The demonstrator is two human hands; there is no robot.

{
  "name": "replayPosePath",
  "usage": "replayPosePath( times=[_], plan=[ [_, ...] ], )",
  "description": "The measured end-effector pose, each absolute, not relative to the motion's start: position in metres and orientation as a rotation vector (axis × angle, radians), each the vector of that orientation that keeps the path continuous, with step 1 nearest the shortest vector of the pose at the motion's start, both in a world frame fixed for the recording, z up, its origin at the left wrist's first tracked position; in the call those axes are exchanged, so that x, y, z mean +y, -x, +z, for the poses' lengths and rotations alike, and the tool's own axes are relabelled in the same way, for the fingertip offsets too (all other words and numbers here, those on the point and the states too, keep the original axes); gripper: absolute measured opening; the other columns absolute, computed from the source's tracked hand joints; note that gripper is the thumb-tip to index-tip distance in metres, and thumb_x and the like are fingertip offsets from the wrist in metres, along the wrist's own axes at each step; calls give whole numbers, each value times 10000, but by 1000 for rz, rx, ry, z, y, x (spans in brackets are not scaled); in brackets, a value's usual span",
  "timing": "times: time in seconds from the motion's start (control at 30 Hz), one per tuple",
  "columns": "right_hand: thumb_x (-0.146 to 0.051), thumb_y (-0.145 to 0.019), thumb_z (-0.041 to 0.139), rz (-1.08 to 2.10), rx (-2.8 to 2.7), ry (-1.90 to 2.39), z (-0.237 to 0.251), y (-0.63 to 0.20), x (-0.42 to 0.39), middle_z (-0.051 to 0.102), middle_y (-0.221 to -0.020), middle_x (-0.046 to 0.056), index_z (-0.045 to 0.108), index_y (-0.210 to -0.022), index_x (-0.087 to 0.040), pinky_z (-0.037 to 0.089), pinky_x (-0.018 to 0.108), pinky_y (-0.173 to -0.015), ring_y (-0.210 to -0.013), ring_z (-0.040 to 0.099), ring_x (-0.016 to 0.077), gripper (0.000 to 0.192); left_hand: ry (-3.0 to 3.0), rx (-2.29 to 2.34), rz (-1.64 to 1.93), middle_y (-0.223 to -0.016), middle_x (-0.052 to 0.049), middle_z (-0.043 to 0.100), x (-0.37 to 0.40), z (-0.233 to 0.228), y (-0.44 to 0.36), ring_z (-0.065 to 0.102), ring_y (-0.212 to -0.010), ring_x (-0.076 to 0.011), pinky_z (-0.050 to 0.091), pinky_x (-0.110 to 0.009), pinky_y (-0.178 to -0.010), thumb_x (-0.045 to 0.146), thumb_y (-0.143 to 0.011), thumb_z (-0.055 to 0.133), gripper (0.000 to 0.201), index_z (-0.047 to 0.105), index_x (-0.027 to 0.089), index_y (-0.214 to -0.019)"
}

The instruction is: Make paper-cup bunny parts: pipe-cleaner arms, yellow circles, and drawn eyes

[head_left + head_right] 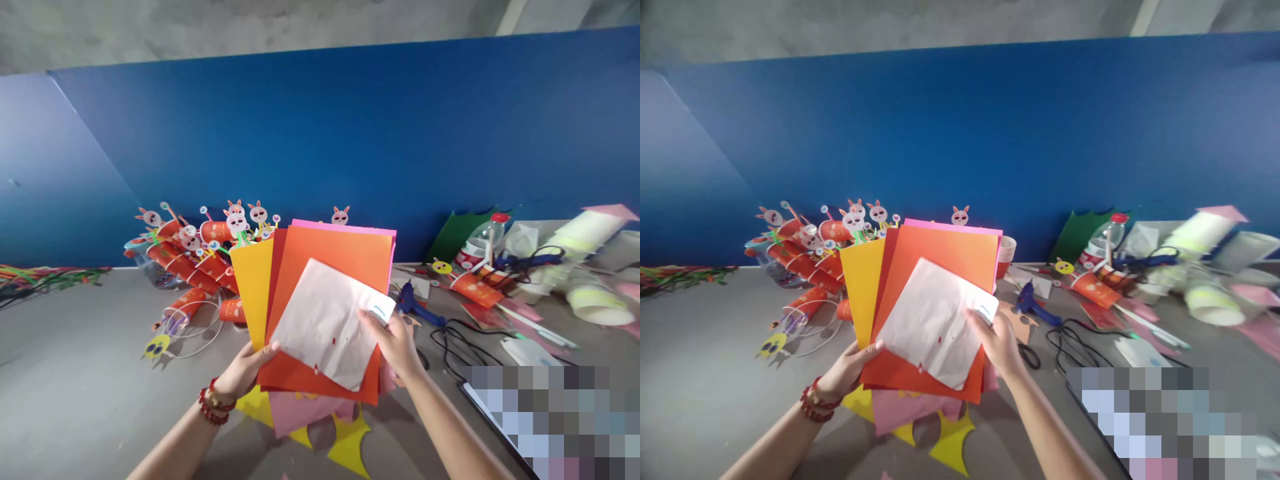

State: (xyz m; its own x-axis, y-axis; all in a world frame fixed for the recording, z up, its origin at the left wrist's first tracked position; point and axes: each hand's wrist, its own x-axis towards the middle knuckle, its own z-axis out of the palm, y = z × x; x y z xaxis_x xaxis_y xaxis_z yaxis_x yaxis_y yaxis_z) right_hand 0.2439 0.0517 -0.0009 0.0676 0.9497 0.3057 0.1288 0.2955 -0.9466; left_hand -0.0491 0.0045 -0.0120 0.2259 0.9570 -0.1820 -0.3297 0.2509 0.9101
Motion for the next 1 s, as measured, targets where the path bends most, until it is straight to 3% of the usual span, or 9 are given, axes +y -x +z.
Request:
replayPosePath(
  times=[0.1,0.2,0.3,0.43,0.6,0.7,0.83,1.0],
  plan=[
    [-495,-739,769,818,-1093,1129,-9,-252,59,785,-951,68,766,-865,-204,571,362,-860,-990,708,303,316,-873,907,1069,-1003,-114,775,5,-18,49,744,-892,-299,612,-380,-826,380,-700,846,460,719,126,-1062],
    [-552,-770,726,800,-865,1148,-11,-256,63,762,-1090,71,749,-1002,-202,572,369,-898,-1101,676,300,421,-868,908,1131,-1057,-117,766,8,-23,47,738,-917,-290,613,-352,-817,354,-695,852,459,719,129,-1073],
    [-563,-736,752,945,-776,1051,-5,-253,62,760,-1100,70,722,-1090,-192,592,390,-871,-1077,690,314,514,-883,896,1195,-1099,-108,758,11,-27,44,732,-944,-278,614,-340,-816,330,-709,847,422,721,143,-1065],
    [-383,-588,897,1027,-959,1088,-1,-247,56,783,-994,80,762,-967,-173,585,393,-885,-1038,698,340,454,-942,898,1256,-1061,-86,769,11,-28,39,735,-917,-255,620,-326,-794,286,-706,853,392,722,152,-1050],
    [-413,-642,852,830,-894,1153,-17,-249,61,750,-1122,118,764,-986,-140,491,479,-1024,-1148,639,355,448,-845,848,1356,-1135,-101,745,10,-32,35,711,-1025,-276,594,-353,-890,426,-784,779,419,714,166,-1106],
    [-436,-618,851,806,-778,1171,-24,-253,65,728,-1185,102,771,-970,-161,447,463,-1081,-1219,597,344,454,-786,802,1374,-1199,-109,719,9,-34,34,682,-1100,-289,568,-367,-945,460,-810,745,439,702,180,-1146],
    [-462,-624,844,843,-705,1202,-18,-249,61,739,-1157,95,770,-960,-163,512,442,-1018,-1173,631,337,455,-865,789,1326,-1168,-108,732,7,-34,36,679,-1100,-297,555,-387,-966,421,-764,798,475,698,172,-1155],
    [-405,-627,863,816,-791,1113,-6,-240,55,737,-1152,111,728,-1109,-140,502,452,-1023,-1175,628,334,566,-885,840,1313,-1092,-94,757,3,-33,34,700,-1042,-285,573,-376,-927,415,-749,810,419,725,164,-1074]
  ],
)
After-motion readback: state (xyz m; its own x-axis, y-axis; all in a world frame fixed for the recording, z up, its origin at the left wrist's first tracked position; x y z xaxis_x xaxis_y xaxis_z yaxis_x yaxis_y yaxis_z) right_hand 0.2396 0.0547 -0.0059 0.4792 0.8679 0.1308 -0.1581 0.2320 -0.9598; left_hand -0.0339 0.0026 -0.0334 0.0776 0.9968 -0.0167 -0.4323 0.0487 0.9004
